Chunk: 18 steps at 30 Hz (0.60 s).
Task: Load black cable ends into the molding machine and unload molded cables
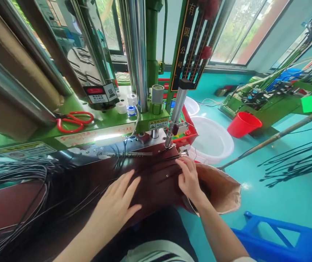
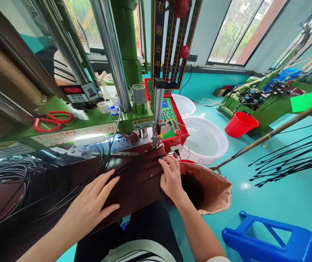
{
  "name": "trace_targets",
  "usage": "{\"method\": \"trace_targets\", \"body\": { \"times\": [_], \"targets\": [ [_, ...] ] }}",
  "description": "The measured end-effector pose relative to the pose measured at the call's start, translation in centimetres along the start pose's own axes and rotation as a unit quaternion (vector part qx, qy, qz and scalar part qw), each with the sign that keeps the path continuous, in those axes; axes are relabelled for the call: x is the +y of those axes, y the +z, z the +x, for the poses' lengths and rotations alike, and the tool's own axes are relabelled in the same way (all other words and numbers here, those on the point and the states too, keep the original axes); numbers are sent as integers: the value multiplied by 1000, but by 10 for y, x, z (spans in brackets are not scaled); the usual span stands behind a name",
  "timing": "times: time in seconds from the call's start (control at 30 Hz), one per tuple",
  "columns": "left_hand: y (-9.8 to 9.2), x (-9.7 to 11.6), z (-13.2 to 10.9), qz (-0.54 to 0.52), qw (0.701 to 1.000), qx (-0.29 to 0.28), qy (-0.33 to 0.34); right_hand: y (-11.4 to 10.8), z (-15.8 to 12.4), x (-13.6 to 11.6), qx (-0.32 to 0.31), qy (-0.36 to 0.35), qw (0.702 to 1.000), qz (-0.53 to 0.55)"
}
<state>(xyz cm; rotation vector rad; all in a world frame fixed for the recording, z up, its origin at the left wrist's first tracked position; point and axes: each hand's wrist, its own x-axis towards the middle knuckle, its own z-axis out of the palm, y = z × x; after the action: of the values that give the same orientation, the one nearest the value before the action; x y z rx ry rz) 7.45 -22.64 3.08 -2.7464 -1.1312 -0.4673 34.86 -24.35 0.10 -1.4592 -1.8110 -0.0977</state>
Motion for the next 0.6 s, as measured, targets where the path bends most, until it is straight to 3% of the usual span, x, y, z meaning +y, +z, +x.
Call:
{"method": "trace_targets", "body": {
  "times": [0.07,0.17,0.3,0.43,0.5,0.6],
  "targets": [
    [15,14,36,34,998,-55,-26,-3,-11,-15,-21,-12,998,58],
    [30,19,68,52,985,-152,-59,-5,-26,-33,-81,-9,990,117],
    [34,15,84,27,966,-256,-27,-6,-31,-46,-116,15,980,161],
    [30,14,92,3,961,-277,-18,-4,-23,-56,-128,116,945,277],
    [25,14,92,-25,962,-270,-10,3,-18,-60,-139,231,874,404],
    [12,14,83,-139,959,-242,-36,15,-8,-64,-138,377,686,606]
  ]
}}
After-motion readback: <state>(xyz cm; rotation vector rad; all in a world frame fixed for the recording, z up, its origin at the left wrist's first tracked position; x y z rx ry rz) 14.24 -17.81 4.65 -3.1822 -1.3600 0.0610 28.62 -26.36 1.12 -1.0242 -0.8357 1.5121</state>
